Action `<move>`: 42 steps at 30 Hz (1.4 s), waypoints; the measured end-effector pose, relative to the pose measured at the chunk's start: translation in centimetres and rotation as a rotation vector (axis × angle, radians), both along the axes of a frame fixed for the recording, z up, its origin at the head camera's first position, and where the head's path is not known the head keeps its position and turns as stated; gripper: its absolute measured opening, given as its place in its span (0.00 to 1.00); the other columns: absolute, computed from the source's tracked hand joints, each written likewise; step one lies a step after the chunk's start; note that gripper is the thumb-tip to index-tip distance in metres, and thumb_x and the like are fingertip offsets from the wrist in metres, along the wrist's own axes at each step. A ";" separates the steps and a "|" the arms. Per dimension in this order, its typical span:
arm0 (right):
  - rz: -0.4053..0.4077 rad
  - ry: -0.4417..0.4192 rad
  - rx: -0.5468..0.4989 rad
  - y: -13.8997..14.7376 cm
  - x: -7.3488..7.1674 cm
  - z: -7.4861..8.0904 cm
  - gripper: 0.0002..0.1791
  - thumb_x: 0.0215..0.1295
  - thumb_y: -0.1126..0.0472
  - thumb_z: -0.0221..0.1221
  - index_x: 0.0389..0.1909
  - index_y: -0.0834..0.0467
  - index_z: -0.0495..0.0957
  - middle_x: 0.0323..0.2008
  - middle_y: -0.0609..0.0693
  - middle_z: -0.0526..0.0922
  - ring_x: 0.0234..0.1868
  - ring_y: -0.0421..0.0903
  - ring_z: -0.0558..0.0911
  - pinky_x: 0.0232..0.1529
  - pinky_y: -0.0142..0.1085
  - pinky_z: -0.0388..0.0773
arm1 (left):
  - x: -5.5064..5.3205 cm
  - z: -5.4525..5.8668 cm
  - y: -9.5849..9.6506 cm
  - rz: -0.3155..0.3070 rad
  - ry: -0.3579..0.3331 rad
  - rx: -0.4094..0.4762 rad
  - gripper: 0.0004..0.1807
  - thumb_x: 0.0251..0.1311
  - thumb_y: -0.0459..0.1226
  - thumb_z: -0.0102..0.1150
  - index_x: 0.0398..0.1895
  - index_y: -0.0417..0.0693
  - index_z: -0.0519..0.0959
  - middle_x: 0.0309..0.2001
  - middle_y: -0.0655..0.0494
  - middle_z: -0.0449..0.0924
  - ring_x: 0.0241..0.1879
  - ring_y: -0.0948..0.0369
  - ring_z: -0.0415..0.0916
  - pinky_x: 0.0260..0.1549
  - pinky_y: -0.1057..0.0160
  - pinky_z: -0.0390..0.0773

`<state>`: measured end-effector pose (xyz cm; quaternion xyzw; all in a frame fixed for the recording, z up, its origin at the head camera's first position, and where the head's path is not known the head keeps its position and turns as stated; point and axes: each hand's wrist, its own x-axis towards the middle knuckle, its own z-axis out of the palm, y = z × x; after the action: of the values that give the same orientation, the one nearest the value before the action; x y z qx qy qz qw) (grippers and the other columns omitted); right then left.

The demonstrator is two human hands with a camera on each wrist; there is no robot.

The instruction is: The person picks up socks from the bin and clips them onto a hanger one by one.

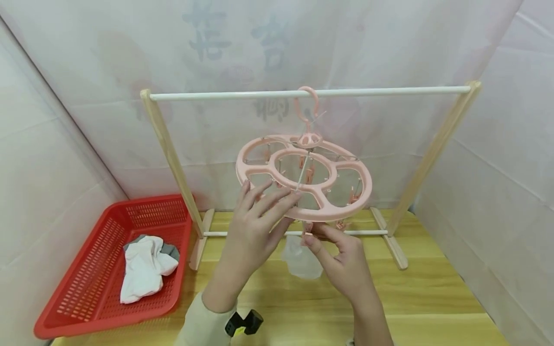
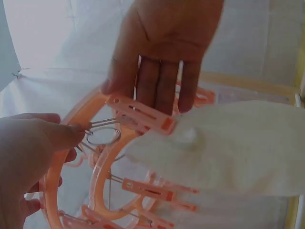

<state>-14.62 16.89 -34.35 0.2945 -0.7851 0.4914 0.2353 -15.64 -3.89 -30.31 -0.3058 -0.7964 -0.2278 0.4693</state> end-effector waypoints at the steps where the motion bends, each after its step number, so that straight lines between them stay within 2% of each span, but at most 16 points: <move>1: -0.014 0.012 -0.001 0.1 0.0 0.0 0.16 0.62 0.69 0.66 0.52 0.58 0.84 0.44 0.48 0.88 0.45 0.43 0.87 0.49 0.32 0.81 | -0.1 -0.1 -0.1 0.001 -0.004 0.003 0.26 0.60 0.39 0.70 0.63 0.60 0.79 0.58 0.58 0.82 0.66 0.49 0.70 0.69 0.36 0.57; 4: -0.072 0.062 -0.081 0.6 -0.1 0.1 0.14 0.57 0.72 0.68 0.45 0.60 0.85 0.42 0.52 0.88 0.44 0.41 0.86 0.48 0.30 0.81 | -0.3 -0.4 -0.4 0.000 -0.004 0.023 0.27 0.58 0.40 0.71 0.63 0.57 0.79 0.54 0.59 0.84 0.63 0.51 0.73 0.71 0.41 0.56; 9: -0.177 0.221 -0.340 1.6 -0.7 0.3 0.06 0.51 0.79 0.67 0.29 0.68 0.83 0.30 0.56 0.87 0.34 0.37 0.84 0.42 0.25 0.80 | -0.3 -0.7 -1.0 -0.013 -0.004 0.038 0.28 0.55 0.39 0.73 0.61 0.52 0.80 0.52 0.57 0.85 0.64 0.50 0.73 0.72 0.43 0.57; 11: -0.187 0.278 -0.419 1.8 -0.9 0.5 0.06 0.50 0.81 0.65 0.31 0.74 0.80 0.33 0.57 0.85 0.38 0.40 0.83 0.45 0.27 0.80 | -0.4 -0.8 -1.3 -0.019 -0.005 0.042 0.27 0.54 0.39 0.74 0.60 0.51 0.80 0.51 0.56 0.85 0.64 0.50 0.73 0.72 0.43 0.56; 13: -0.174 0.317 -0.448 1.8 -0.9 1.0 0.12 0.49 0.82 0.63 0.37 0.79 0.78 0.41 0.60 0.83 0.46 0.45 0.82 0.53 0.30 0.78 | -0.4 -0.9 -1.6 -0.027 -0.008 0.050 0.27 0.53 0.38 0.74 0.59 0.50 0.81 0.51 0.56 0.85 0.65 0.49 0.73 0.72 0.43 0.57; 15: -0.180 0.361 -0.410 1.7 -0.8 1.5 0.20 0.48 0.82 0.61 0.46 0.80 0.77 0.49 0.65 0.81 0.55 0.51 0.79 0.62 0.34 0.74 | -0.5 -1.1 -1.9 -0.035 -0.014 0.059 0.27 0.53 0.38 0.75 0.58 0.50 0.81 0.51 0.55 0.85 0.65 0.49 0.72 0.72 0.43 0.57; 17: -0.197 0.407 -0.328 1.6 -0.7 1.9 0.24 0.51 0.79 0.60 0.53 0.78 0.75 0.56 0.70 0.77 0.63 0.58 0.75 0.67 0.38 0.69 | -0.4 -1.4 -2.3 -0.045 -0.020 0.070 0.26 0.52 0.37 0.75 0.57 0.49 0.82 0.51 0.55 0.85 0.65 0.49 0.72 0.71 0.42 0.58; 20: -0.266 0.499 -0.193 1.5 -0.7 1.9 0.22 0.61 0.72 0.60 0.57 0.73 0.76 0.59 0.73 0.75 0.67 0.66 0.71 0.70 0.42 0.66 | -0.4 -1.9 -2.8 -0.080 -0.028 0.083 0.25 0.51 0.36 0.75 0.55 0.48 0.82 0.51 0.54 0.86 0.65 0.49 0.73 0.70 0.40 0.60; 23: -0.323 0.558 -0.135 1.7 -1.1 1.5 0.17 0.70 0.64 0.59 0.54 0.71 0.79 0.58 0.71 0.76 0.67 0.69 0.69 0.70 0.45 0.65 | -0.5 -2.3 -3.2 -0.119 -0.033 0.084 0.24 0.50 0.35 0.74 0.53 0.46 0.83 0.51 0.53 0.85 0.65 0.48 0.73 0.69 0.40 0.61; 26: -0.360 0.582 -0.125 1.9 -1.6 1.0 0.16 0.73 0.58 0.58 0.47 0.69 0.82 0.57 0.69 0.79 0.67 0.69 0.69 0.70 0.46 0.66 | -0.6 -2.6 -3.6 -0.142 -0.046 0.067 0.23 0.51 0.34 0.74 0.53 0.46 0.82 0.53 0.53 0.85 0.66 0.49 0.71 0.69 0.40 0.60; 31: -0.334 0.585 -0.090 2.0 -1.9 0.5 0.18 0.73 0.55 0.57 0.40 0.68 0.82 0.53 0.68 0.81 0.64 0.73 0.71 0.69 0.47 0.67 | -0.8 -2.8 -4.1 -0.165 -0.071 0.063 0.26 0.52 0.34 0.74 0.57 0.46 0.81 0.56 0.52 0.83 0.69 0.47 0.68 0.70 0.40 0.58; 34: -0.325 0.599 -0.083 1.9 -1.9 0.5 0.18 0.73 0.54 0.57 0.38 0.67 0.83 0.49 0.67 0.82 0.63 0.73 0.72 0.69 0.49 0.67 | -0.9 -2.8 -4.1 -0.176 -0.056 0.078 0.27 0.55 0.35 0.72 0.60 0.47 0.79 0.59 0.50 0.81 0.70 0.46 0.66 0.70 0.39 0.58; 37: -0.336 0.630 -0.091 1.6 -1.9 0.6 0.18 0.72 0.54 0.57 0.37 0.67 0.83 0.47 0.67 0.83 0.61 0.71 0.73 0.69 0.51 0.67 | -0.9 -2.6 -3.9 -0.175 -0.024 0.073 0.26 0.60 0.36 0.68 0.63 0.49 0.77 0.64 0.47 0.76 0.71 0.45 0.63 0.68 0.38 0.61; 42: -0.357 0.695 -0.110 0.8 -1.5 1.2 0.17 0.70 0.54 0.59 0.35 0.66 0.84 0.43 0.66 0.84 0.58 0.69 0.76 0.67 0.53 0.68 | -0.1 -1.4 -3.1 -0.174 0.026 0.053 0.28 0.55 0.34 0.70 0.62 0.52 0.78 0.70 0.40 0.67 0.72 0.41 0.61 0.67 0.38 0.63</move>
<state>-16.13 17.68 -33.10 0.2893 -0.6701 0.3548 0.5843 -15.79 -6.97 -31.71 -0.3639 -0.7544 -0.2849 0.4661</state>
